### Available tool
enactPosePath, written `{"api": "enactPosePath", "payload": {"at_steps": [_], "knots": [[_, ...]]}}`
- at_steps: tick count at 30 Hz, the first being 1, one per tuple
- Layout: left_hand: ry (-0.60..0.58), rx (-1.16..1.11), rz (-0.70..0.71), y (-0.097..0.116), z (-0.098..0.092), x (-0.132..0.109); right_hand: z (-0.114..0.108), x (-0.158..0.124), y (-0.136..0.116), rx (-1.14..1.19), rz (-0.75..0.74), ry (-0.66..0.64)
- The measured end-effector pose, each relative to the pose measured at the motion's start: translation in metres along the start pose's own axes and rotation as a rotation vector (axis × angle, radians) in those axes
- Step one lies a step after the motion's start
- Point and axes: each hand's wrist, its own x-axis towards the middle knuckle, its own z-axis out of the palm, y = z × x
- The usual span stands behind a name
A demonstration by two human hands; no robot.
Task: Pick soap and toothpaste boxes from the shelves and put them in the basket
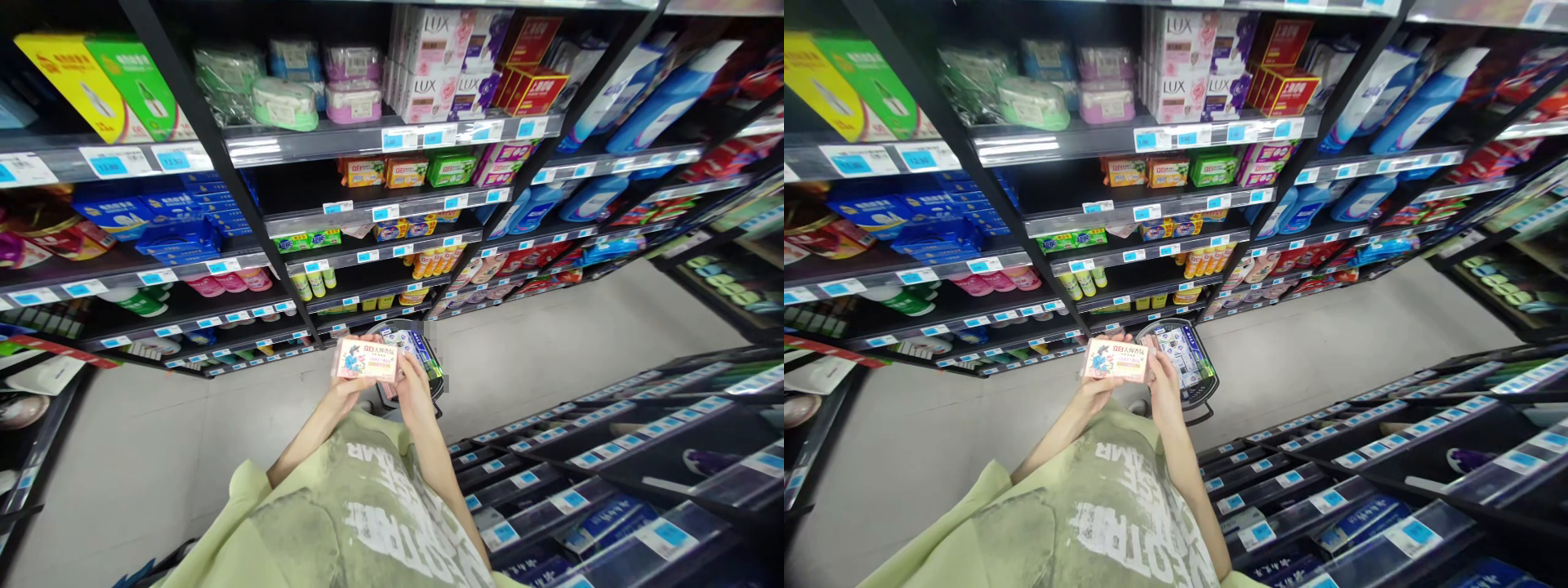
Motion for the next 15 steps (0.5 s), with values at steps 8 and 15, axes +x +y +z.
{"api": "enactPosePath", "payload": {"at_steps": [8, 15], "knots": [[-0.015, -0.014, 0.005, 0.0037, 0.0038, -0.0004, -0.0007, 0.0013, 0.0007, 0.008, -0.005, -0.018], [-0.001, 0.006, -0.011, 0.0068, 0.0063, -0.0004, -0.0013, 0.0018, 0.0023, 0.042, 0.001, 0.001]]}}
